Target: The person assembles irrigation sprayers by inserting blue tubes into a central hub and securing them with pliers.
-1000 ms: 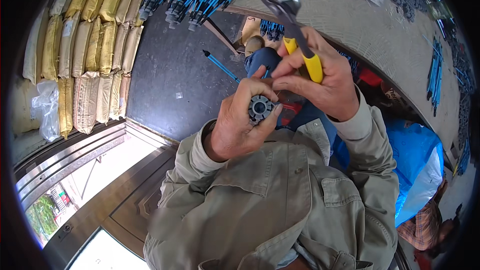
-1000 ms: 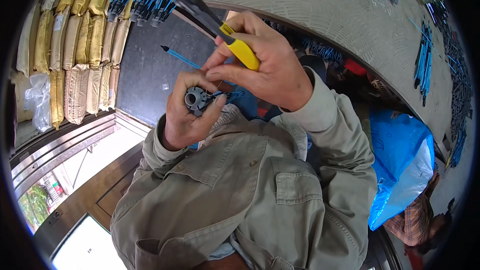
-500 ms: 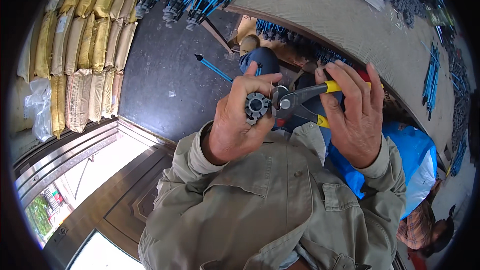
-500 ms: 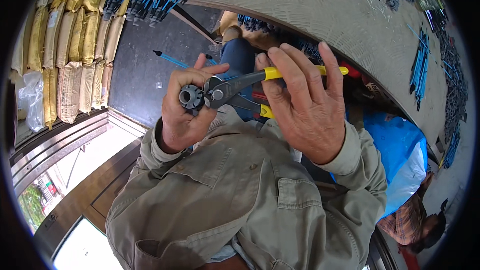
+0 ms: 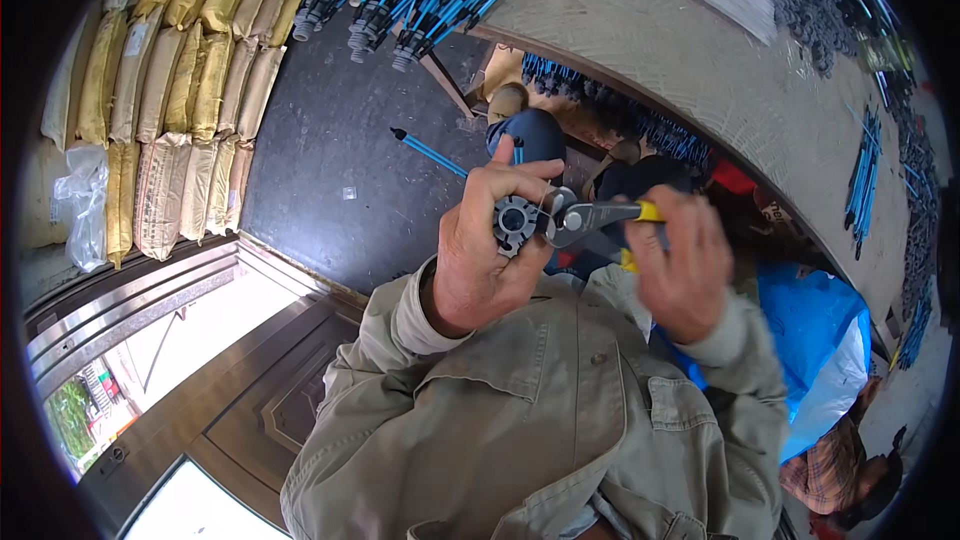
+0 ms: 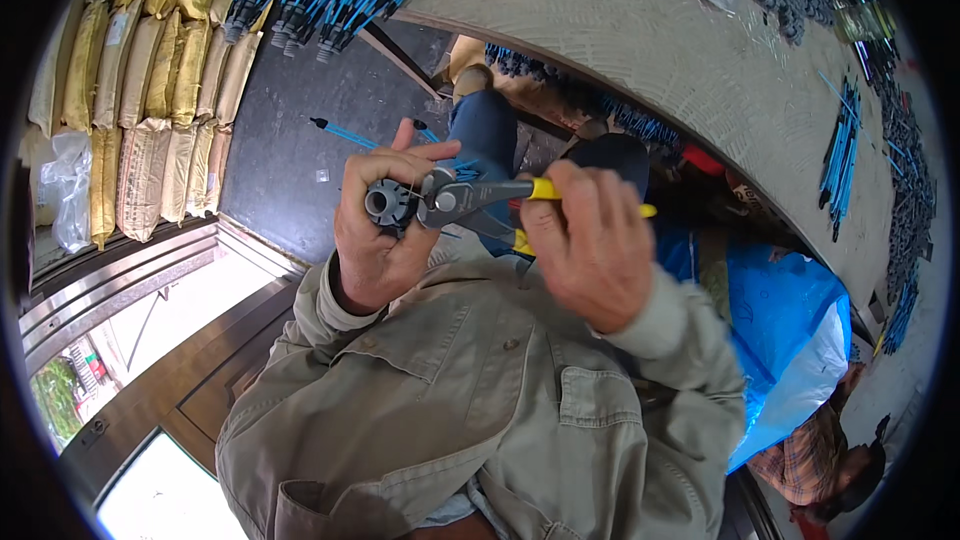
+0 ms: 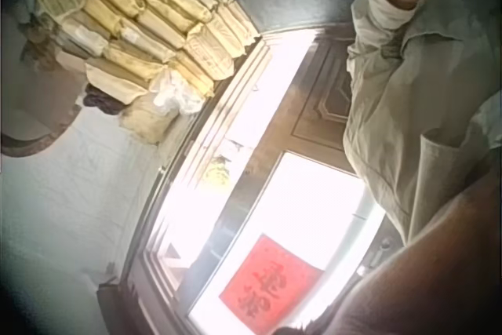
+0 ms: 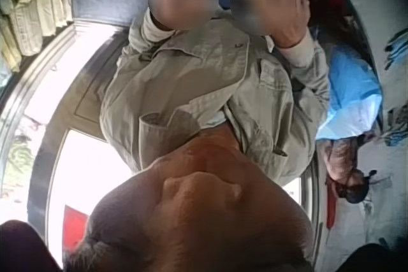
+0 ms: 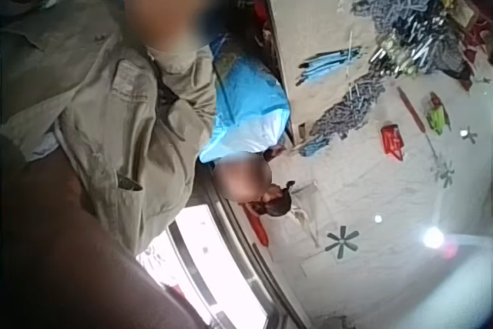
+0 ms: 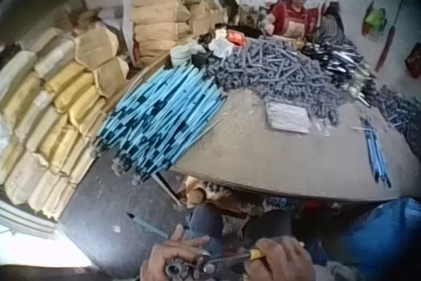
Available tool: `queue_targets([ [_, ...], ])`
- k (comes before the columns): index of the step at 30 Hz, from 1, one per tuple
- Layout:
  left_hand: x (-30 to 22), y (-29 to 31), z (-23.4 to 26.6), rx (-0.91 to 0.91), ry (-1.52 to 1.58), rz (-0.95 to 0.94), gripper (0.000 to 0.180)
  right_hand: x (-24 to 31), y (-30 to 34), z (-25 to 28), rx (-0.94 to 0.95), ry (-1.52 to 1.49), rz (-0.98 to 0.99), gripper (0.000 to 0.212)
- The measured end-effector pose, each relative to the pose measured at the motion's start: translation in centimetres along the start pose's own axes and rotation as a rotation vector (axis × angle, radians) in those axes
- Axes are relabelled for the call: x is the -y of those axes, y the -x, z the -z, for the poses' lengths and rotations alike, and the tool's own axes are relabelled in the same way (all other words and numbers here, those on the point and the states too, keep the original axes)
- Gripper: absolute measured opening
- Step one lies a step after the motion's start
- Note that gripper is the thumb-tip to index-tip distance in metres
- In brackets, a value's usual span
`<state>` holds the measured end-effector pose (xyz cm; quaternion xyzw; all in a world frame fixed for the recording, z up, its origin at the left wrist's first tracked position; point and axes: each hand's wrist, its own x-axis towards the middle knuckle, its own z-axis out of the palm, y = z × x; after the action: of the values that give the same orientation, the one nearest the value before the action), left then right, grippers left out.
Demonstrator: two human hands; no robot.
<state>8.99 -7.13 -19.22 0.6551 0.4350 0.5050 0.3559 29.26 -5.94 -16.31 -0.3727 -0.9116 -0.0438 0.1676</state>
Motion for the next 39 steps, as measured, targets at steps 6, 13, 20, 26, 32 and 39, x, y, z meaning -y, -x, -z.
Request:
queue_targets([
  [6, 0.7, -0.5, -0.5, 0.044, 0.012, -0.03, 0.031, 1.5, 1.4, -7.1, -0.377, -0.228, -0.183, 0.029],
  [13, 0.4, -0.6, -0.1, 0.069, -0.012, -0.035, 0.029, -4.5, -3.1, -5.8, -0.754, 0.338, 0.071, 0.042],
  [20, -0.1, -0.2, 0.8, 0.012, -0.018, -0.021, 0.028, -3.5, -3.6, -6.4, -0.766, 0.435, 0.051, 0.044],
  [26, 0.2, 0.1, 0.8, 0.006, -0.011, -0.017, 0.029, -1.7, -1.9, -6.0, -0.609, 0.254, -0.046, 0.046],
  [32, 0.6, 0.7, 0.6, 0.012, 0.069, 0.004, 0.038, -4.5, -2.4, 0.2, -0.164, -0.032, 0.302, 0.04],
  [39, 0.6, -1.3, 0.3, 0.339, 0.09, -0.105, 0.045, -7.8, -1.4, 4.6, 0.67, -0.594, 0.21, 0.043],
])
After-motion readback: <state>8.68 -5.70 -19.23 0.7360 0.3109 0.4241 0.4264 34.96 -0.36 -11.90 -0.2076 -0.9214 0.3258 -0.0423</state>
